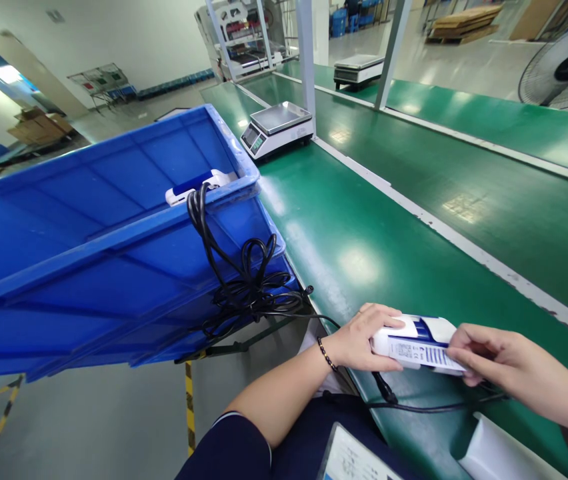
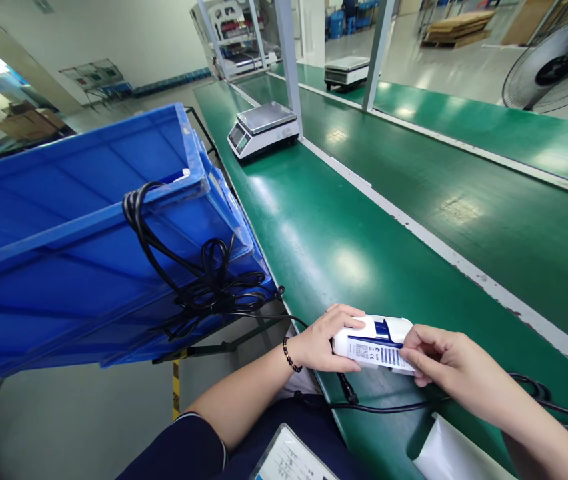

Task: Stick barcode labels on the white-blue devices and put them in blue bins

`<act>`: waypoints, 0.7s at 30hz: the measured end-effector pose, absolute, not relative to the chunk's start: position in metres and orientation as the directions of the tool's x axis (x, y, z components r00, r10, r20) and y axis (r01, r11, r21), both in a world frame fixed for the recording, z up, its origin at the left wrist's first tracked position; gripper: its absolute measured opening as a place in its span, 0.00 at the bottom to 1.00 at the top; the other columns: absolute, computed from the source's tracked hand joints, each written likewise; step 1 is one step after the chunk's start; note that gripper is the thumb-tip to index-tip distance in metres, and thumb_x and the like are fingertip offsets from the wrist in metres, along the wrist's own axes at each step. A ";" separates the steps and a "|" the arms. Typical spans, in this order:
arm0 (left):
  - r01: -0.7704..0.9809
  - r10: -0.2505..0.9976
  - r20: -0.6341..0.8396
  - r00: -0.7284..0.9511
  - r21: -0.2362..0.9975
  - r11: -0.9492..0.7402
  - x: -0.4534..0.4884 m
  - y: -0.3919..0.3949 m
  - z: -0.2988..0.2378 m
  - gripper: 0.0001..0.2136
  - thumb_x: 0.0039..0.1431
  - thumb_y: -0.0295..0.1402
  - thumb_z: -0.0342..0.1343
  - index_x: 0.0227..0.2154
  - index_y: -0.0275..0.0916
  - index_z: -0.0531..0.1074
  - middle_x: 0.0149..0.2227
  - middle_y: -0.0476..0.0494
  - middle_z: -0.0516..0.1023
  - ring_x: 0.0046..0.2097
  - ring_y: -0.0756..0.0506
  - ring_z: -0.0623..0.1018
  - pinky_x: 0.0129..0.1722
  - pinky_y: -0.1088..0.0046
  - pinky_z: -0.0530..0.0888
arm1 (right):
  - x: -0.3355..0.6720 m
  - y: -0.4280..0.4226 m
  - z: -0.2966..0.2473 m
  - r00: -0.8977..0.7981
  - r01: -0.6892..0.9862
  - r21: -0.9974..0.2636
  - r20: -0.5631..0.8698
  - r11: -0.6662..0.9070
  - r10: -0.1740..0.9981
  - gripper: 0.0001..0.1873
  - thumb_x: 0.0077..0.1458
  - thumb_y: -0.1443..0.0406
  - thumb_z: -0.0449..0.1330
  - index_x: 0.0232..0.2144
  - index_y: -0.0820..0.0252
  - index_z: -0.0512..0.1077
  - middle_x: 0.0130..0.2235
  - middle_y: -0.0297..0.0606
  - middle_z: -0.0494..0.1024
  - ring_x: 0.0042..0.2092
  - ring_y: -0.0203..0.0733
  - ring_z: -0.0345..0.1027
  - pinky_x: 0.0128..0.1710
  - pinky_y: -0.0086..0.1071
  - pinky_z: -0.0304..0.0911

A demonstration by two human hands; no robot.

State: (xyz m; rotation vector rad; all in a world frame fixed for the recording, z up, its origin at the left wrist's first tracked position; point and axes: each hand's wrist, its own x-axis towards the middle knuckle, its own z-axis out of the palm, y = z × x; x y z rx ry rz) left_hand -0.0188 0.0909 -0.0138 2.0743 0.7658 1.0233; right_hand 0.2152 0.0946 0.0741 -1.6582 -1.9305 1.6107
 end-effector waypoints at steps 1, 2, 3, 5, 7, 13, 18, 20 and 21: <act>0.195 0.741 0.432 0.514 0.783 -0.591 -0.019 0.091 -0.014 0.27 0.45 0.48 0.61 0.45 0.39 0.64 0.49 0.35 0.71 0.54 0.41 0.70 0.53 0.60 0.66 | 0.215 0.095 0.074 -0.392 0.626 -0.759 -0.506 -0.180 0.769 0.22 0.50 0.46 0.54 0.21 0.57 0.65 0.22 0.34 0.68 0.24 0.37 0.63 0.24 0.28 0.57; 0.193 0.741 0.434 0.513 0.783 -0.592 -0.019 0.091 -0.014 0.27 0.45 0.48 0.61 0.45 0.39 0.64 0.49 0.35 0.71 0.54 0.41 0.70 0.53 0.60 0.66 | 0.215 0.095 0.074 -0.396 0.619 -0.764 -0.506 -0.185 0.766 0.22 0.49 0.45 0.55 0.21 0.57 0.65 0.22 0.34 0.68 0.24 0.37 0.62 0.24 0.28 0.57; 0.192 0.740 0.434 0.513 0.782 -0.592 -0.019 0.091 -0.014 0.27 0.45 0.48 0.62 0.45 0.39 0.64 0.49 0.35 0.71 0.54 0.41 0.70 0.53 0.60 0.66 | 0.216 0.095 0.075 -0.398 0.616 -0.766 -0.506 -0.186 0.765 0.22 0.49 0.45 0.55 0.21 0.58 0.65 0.22 0.35 0.68 0.24 0.37 0.62 0.24 0.28 0.57; 0.196 0.740 0.433 0.515 0.781 -0.593 -0.019 0.092 -0.014 0.27 0.44 0.47 0.62 0.45 0.39 0.63 0.49 0.35 0.71 0.54 0.41 0.70 0.53 0.60 0.66 | 0.215 0.095 0.075 -0.397 0.615 -0.768 -0.499 -0.181 0.770 0.23 0.49 0.45 0.55 0.21 0.58 0.66 0.22 0.35 0.68 0.24 0.37 0.62 0.24 0.29 0.57; 0.196 0.738 0.439 0.513 0.777 -0.599 -0.019 0.092 -0.014 0.27 0.44 0.47 0.63 0.45 0.39 0.63 0.49 0.36 0.71 0.54 0.41 0.70 0.53 0.61 0.66 | 0.215 0.096 0.075 -0.397 0.618 -0.769 -0.487 -0.166 0.778 0.23 0.49 0.45 0.55 0.21 0.58 0.66 0.21 0.35 0.68 0.23 0.37 0.62 0.24 0.29 0.57; 0.187 0.740 0.430 0.516 0.787 -0.588 -0.019 0.091 -0.014 0.27 0.43 0.44 0.63 0.45 0.40 0.63 0.49 0.36 0.70 0.54 0.41 0.70 0.53 0.61 0.65 | 0.214 0.097 0.075 -0.387 0.632 -0.756 -0.496 -0.168 0.777 0.23 0.49 0.45 0.55 0.21 0.57 0.66 0.20 0.34 0.67 0.23 0.37 0.61 0.23 0.28 0.55; 0.195 0.742 0.415 0.526 0.791 -0.581 -0.018 0.092 -0.016 0.27 0.44 0.45 0.62 0.46 0.40 0.63 0.49 0.36 0.70 0.54 0.41 0.69 0.53 0.61 0.64 | 0.219 0.097 0.067 -0.384 0.641 -0.745 -0.518 -0.183 0.764 0.25 0.47 0.42 0.53 0.21 0.57 0.66 0.20 0.33 0.67 0.23 0.36 0.61 0.22 0.27 0.54; 0.183 0.726 0.455 0.515 0.769 -0.612 -0.018 0.092 -0.017 0.27 0.45 0.45 0.62 0.46 0.39 0.63 0.49 0.36 0.70 0.54 0.42 0.69 0.53 0.62 0.65 | 0.221 0.097 0.065 -0.387 0.643 -0.743 -0.523 -0.184 0.759 0.26 0.47 0.41 0.53 0.21 0.57 0.66 0.21 0.33 0.67 0.23 0.36 0.61 0.21 0.27 0.53; 0.181 0.720 0.471 0.509 0.759 -0.625 -0.018 0.092 -0.018 0.26 0.46 0.45 0.61 0.46 0.38 0.63 0.49 0.36 0.70 0.54 0.42 0.69 0.53 0.62 0.65 | 0.221 0.097 0.064 -0.387 0.647 -0.740 -0.526 -0.184 0.757 0.27 0.47 0.40 0.53 0.21 0.57 0.66 0.21 0.33 0.67 0.23 0.36 0.61 0.21 0.27 0.53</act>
